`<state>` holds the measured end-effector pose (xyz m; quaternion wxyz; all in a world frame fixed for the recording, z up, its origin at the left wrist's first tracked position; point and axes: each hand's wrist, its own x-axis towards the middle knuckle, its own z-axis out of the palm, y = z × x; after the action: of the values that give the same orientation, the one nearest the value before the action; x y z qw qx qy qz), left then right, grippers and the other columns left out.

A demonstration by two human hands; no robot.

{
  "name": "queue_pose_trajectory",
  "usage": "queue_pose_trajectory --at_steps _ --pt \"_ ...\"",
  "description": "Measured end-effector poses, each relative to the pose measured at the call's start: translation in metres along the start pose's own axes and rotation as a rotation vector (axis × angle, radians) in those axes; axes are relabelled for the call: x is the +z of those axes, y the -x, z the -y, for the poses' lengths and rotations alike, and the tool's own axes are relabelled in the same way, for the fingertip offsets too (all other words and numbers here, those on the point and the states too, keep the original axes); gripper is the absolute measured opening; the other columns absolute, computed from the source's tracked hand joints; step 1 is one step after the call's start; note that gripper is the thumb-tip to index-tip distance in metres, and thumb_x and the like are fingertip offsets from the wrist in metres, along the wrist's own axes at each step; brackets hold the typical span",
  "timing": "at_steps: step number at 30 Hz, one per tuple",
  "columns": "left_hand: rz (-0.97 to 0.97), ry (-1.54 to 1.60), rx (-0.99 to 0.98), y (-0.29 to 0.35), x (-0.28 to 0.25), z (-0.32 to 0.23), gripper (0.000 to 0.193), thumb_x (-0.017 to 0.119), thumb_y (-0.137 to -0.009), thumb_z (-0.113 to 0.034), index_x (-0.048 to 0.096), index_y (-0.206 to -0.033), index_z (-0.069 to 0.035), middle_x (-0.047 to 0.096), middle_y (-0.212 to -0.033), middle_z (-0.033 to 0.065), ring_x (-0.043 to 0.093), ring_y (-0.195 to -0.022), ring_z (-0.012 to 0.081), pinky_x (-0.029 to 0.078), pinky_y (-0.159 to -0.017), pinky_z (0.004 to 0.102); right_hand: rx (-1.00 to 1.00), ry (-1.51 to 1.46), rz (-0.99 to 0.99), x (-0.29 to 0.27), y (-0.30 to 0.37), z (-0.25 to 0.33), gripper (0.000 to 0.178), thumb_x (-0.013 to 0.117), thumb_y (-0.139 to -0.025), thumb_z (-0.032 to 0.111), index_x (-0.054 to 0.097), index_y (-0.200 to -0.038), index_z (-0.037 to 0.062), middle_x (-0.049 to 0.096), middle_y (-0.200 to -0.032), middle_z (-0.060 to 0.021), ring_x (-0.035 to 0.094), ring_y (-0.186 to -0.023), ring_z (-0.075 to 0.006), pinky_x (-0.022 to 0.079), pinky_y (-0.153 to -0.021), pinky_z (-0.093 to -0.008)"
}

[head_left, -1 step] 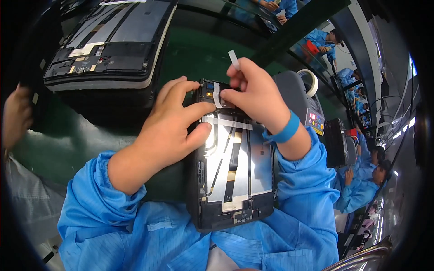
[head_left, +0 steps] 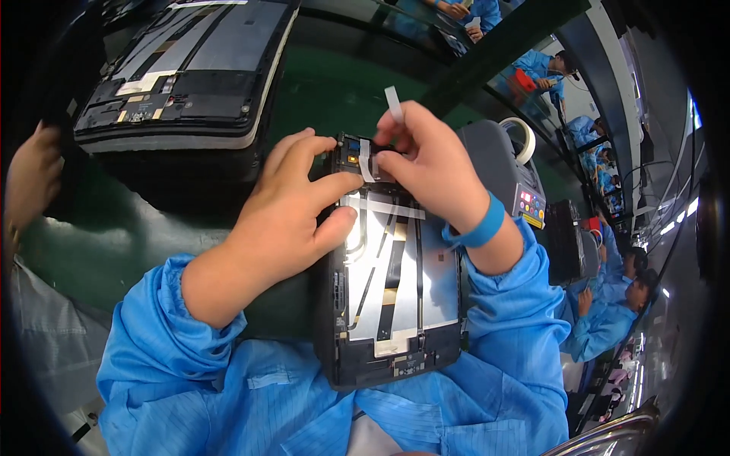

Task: Applying adhesive strips and components to internal panels of an electronic device.

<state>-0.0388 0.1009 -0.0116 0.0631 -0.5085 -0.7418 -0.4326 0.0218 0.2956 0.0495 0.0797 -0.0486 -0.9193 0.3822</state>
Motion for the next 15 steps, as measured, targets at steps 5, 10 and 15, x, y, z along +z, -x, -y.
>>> queue_pose_trajectory --at_steps 5,10,15 --pt "-0.001 -0.006 -0.006 0.002 0.000 -0.001 0.032 0.062 -0.075 -0.015 0.065 -0.107 -0.009 0.046 -0.128 0.0197 0.036 -0.127 0.0421 0.033 -0.104 0.0481 -0.186 -0.094 0.075 0.006 0.024 -0.003 0.034 0.040 -0.080 -0.012 0.050 -0.110 0.0010 0.063 -0.105 -0.0150 0.064 -0.094 -0.0253 0.052 -0.080 -0.0340" --pt "-0.001 -0.029 -0.008 0.001 -0.003 -0.004 0.034 0.063 -0.074 -0.015 0.066 -0.108 -0.009 0.045 -0.129 0.0199 0.035 -0.128 0.0415 0.032 -0.105 0.0479 0.137 -0.199 0.318 -0.003 0.038 0.021 0.044 0.041 -0.081 -0.011 0.043 -0.123 -0.0008 0.053 -0.131 -0.0153 0.049 -0.125 -0.0266 0.041 -0.102 -0.0358" --pt "-0.094 -0.101 0.167 -0.002 -0.001 -0.002 0.038 0.066 -0.071 -0.016 0.067 -0.108 -0.007 0.053 -0.120 0.0185 0.045 -0.122 0.0409 0.038 -0.100 0.0465 -0.408 0.348 0.147 0.003 0.053 0.004 0.042 0.055 -0.081 0.004 0.047 -0.122 -0.0008 0.055 -0.124 -0.0206 0.052 -0.115 -0.0371 0.034 -0.107 -0.0463"
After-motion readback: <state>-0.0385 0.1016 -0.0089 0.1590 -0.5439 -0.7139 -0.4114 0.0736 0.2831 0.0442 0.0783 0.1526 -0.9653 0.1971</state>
